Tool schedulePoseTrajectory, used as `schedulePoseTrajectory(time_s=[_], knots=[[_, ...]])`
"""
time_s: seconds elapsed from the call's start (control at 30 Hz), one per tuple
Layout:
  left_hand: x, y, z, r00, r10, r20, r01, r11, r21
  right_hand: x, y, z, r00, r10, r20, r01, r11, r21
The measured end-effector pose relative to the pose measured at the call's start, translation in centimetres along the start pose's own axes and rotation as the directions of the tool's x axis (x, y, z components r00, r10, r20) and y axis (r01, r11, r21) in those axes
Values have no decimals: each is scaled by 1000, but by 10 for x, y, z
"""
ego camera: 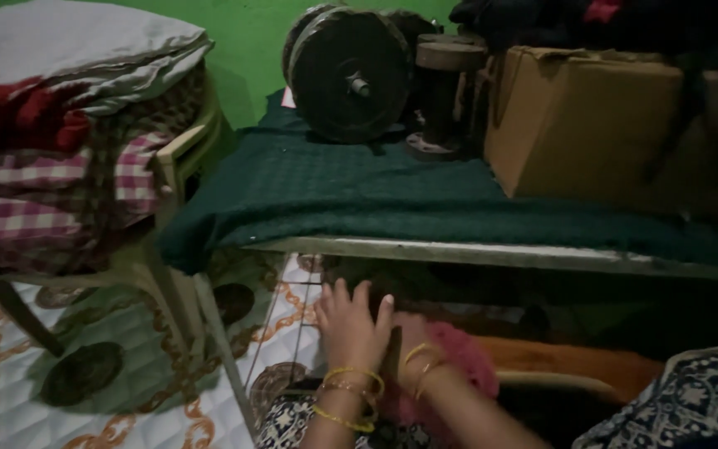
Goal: The person uses a pink cloth to wipe and polish a wooden stool seat. They repeatedly rub the surface in circular and back-and-forth motions, focusing on the same area throughout the clip.
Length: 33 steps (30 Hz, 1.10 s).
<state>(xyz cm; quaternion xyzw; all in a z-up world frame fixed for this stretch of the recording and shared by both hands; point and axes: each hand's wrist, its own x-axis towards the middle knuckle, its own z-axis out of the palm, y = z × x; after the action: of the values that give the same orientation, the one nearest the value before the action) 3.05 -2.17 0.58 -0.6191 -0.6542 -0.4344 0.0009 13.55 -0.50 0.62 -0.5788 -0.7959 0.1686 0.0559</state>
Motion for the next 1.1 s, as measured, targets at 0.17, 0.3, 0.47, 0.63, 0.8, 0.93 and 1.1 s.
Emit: schedulePoseTrajectory(time_s=[0.17, 0.3, 0.47, 0.63, 0.8, 0.93, 1.1], knots=[[2, 16, 10, 999, 45, 19, -44, 998, -50, 100, 106, 120, 882, -467, -64, 361, 581, 729], [-3, 9, 10, 990, 143, 18, -142, 987, -77, 120, 128, 93, 956, -269, 115, 292, 872, -394], [0, -32, 10, 970, 75, 231, -70, 997, -31, 55, 93, 17, 995, 96, 34, -92, 990, -110], [0, -40, 23, 846, 24, 533, -153, 968, 199, 21, 195, -2, 921, 386, -48, -389, 914, -112], [-6, -32, 20, 875, 2, 484, -190, 921, 339, 1, 268, -7, 806, 585, -96, -592, 799, -105], [-4, -24, 19, 898, -38, 438, -111, 944, 310, 3, 194, -11, 862, 498, -88, -502, 819, -279], [1, -26, 17, 899, -143, 415, 74, 981, 178, 13, 43, 1, 984, 174, -46, -179, 975, -128]])
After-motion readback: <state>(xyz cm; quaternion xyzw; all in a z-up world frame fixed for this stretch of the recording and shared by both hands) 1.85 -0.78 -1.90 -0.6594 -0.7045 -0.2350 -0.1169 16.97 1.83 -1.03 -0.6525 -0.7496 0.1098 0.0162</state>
